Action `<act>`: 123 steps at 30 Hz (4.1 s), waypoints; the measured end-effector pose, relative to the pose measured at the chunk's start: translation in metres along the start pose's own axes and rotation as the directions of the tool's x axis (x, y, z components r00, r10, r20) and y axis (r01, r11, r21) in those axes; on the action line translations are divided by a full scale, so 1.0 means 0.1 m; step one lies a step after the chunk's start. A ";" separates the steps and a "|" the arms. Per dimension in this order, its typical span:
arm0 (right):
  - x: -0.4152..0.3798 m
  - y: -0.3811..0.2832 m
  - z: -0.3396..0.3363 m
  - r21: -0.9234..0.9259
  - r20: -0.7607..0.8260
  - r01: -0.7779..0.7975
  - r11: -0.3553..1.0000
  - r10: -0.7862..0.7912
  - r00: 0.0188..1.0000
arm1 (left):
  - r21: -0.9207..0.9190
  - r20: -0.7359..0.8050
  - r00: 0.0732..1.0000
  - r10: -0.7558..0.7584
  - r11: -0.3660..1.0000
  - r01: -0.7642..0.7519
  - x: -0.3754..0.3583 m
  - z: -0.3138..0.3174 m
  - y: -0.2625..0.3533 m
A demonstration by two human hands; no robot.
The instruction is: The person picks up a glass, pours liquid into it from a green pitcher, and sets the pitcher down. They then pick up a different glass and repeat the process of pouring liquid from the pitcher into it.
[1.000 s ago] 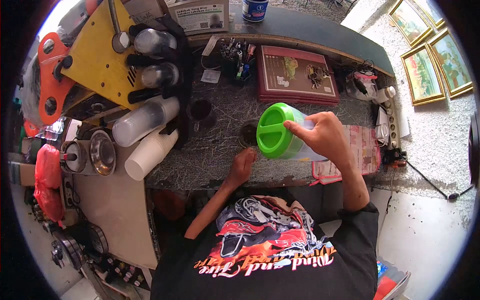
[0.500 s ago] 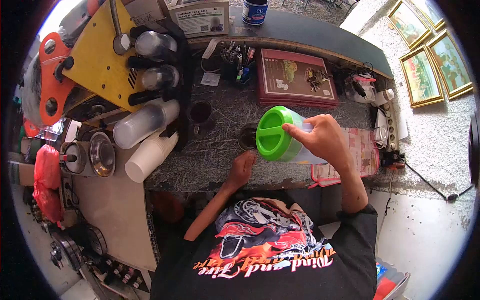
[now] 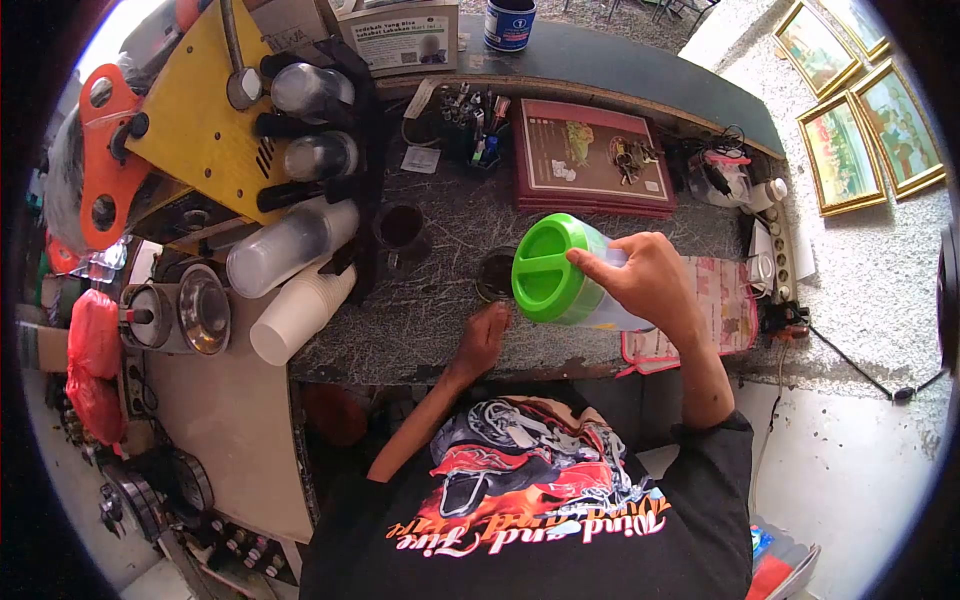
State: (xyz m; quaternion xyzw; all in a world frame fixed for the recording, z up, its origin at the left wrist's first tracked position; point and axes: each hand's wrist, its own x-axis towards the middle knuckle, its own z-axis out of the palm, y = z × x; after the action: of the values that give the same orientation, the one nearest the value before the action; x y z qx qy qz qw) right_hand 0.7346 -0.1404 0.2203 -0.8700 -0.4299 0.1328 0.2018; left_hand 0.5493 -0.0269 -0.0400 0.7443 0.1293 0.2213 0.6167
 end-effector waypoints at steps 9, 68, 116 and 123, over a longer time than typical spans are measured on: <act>0.01 -0.02 0.00 -0.025 0.008 -0.003 1.000 0.003 1.000 | -0.019 -0.031 0.999 0.020 1.000 -0.021 0.00 0.01 0.03; -0.82 1.99 0.75 0.821 -0.567 0.240 0.519 0.793 0.224 | -0.002 -0.081 0.994 0.071 0.997 -0.071 -0.02 0.06 -0.05; 0.16 0.07 2.14 0.534 0.151 0.172 0.828 -0.293 0.944 | 0.283 -0.283 0.944 -0.169 0.926 0.250 -0.44 -0.67 0.50; 0.07 -0.38 2.45 0.464 0.158 0.219 0.859 -0.323 0.933 | 0.276 -0.267 0.937 -0.224 0.914 0.297 -0.74 -1.19 0.62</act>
State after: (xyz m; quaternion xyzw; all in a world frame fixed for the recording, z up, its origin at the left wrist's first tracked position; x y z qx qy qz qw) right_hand 0.6128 -0.0556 0.0211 -0.7109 -0.5279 0.2963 0.3580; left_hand 0.4216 0.0280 0.0247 0.7777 0.3317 0.1975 0.4962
